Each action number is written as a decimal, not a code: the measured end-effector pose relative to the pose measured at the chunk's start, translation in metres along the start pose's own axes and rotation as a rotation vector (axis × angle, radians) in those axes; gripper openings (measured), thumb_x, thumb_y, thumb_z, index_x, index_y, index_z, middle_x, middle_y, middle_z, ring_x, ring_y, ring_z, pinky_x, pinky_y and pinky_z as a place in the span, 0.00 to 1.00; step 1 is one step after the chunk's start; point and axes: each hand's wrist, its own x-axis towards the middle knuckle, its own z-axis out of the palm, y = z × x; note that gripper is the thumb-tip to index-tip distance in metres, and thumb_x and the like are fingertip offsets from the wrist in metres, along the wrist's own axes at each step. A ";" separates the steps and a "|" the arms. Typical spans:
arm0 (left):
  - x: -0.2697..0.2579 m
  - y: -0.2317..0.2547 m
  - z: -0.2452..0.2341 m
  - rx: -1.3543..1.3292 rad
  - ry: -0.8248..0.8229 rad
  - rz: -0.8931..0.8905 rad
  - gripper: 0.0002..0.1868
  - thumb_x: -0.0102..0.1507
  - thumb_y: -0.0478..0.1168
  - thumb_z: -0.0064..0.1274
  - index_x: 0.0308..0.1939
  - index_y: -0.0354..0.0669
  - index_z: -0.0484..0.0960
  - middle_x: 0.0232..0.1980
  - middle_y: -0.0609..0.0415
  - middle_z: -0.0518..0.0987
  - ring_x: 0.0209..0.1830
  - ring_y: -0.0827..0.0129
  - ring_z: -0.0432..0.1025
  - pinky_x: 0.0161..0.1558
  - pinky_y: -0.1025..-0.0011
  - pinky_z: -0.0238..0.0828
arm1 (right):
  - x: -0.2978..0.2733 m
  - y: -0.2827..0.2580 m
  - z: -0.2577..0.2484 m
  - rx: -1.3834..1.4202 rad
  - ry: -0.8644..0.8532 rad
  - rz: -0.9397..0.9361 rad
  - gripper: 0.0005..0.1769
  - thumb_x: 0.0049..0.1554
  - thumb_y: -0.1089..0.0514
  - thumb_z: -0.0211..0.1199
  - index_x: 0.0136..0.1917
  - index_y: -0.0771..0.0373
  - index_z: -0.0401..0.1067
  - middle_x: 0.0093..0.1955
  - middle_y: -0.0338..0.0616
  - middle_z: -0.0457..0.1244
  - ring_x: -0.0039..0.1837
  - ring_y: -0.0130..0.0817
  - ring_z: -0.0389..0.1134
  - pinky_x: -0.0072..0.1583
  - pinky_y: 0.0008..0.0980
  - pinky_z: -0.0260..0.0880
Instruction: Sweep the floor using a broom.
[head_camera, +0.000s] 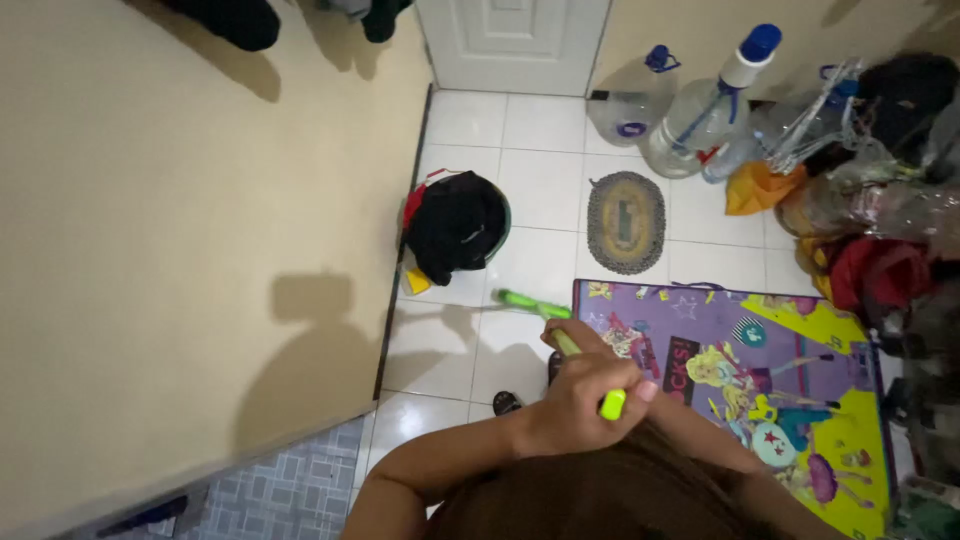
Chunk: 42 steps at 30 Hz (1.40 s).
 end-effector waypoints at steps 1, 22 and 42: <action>0.003 0.000 -0.002 -0.003 -0.006 0.005 0.17 0.72 0.37 0.52 0.28 0.39 0.70 0.24 0.51 0.71 0.21 0.61 0.68 0.28 0.65 0.63 | 0.001 0.000 0.000 -0.001 0.008 -0.002 0.23 0.63 0.54 0.57 0.70 0.60 0.62 0.62 0.46 0.62 0.64 0.31 0.65 0.64 0.29 0.64; 0.100 -0.129 0.057 0.049 0.004 0.146 0.11 0.69 0.36 0.54 0.32 0.40 0.73 0.33 0.48 0.76 0.33 0.55 0.75 0.39 0.61 0.71 | 0.171 0.177 -0.195 -0.562 -0.054 -0.079 0.05 0.53 0.57 0.63 0.44 0.58 0.73 0.38 0.45 0.70 0.44 0.42 0.72 0.48 0.39 0.70; 0.138 -0.133 -0.017 -0.074 0.047 0.088 0.10 0.70 0.35 0.53 0.33 0.36 0.75 0.32 0.48 0.76 0.30 0.57 0.74 0.36 0.63 0.69 | 0.139 0.059 -0.128 0.264 0.097 0.138 0.25 0.63 0.55 0.53 0.70 0.65 0.60 0.55 0.47 0.60 0.55 0.32 0.61 0.55 0.27 0.65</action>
